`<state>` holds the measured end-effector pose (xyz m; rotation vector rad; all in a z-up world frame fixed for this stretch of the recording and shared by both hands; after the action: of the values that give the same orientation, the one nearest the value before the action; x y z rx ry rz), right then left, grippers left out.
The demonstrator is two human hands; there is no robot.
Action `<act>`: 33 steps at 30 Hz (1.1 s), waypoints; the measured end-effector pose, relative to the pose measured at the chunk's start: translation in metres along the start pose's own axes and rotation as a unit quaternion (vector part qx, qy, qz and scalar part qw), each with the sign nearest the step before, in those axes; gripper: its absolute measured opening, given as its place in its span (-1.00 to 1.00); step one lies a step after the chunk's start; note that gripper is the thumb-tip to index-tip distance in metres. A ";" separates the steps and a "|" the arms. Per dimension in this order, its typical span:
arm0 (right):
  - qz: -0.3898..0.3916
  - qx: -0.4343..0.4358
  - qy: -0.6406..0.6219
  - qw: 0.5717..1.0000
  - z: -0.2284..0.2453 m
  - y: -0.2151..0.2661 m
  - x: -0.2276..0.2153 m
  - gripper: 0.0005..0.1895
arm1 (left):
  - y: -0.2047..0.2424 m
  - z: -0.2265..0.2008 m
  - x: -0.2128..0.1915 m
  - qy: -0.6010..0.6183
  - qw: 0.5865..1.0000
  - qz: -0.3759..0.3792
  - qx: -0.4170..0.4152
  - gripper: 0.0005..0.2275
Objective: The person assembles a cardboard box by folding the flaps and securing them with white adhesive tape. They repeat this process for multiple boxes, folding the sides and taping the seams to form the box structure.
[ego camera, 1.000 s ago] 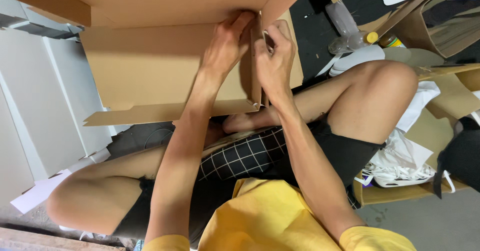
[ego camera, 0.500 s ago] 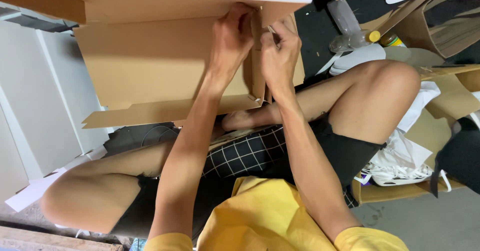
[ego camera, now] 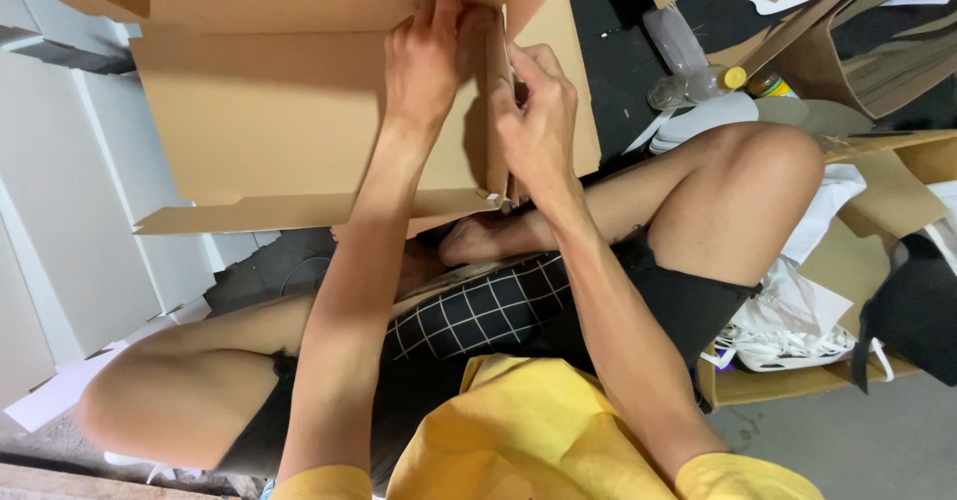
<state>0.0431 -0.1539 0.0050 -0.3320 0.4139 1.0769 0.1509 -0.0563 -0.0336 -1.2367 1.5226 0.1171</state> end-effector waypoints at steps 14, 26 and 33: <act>-0.042 0.089 -0.206 0.974 -0.035 0.019 0.011 -0.55 | 0.062 -0.087 -0.105 0.160 0.909 0.358 -0.143 -0.76; 0.017 0.204 -0.221 0.954 -0.012 0.150 0.010 -0.38 | 0.127 -0.081 -0.070 0.103 0.923 0.366 -0.055 -0.71; -0.023 0.197 -0.112 0.974 -0.007 0.130 0.005 -0.62 | 0.114 -0.086 -0.078 0.126 0.918 0.369 -0.066 -0.72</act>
<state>-0.0730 -0.0962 -0.0109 0.1310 0.4047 0.9495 -0.0022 -0.0129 0.0003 -0.7318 2.1791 0.5819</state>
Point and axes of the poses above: each hand's wrist, its own y-axis away from the middle knuckle, its own x-axis out of the palm, z = x × y, the point moved 8 cm from there along -y, towards the middle knuckle, and after that the axes turned 2 degrees about -y, right-handed, at the moved point
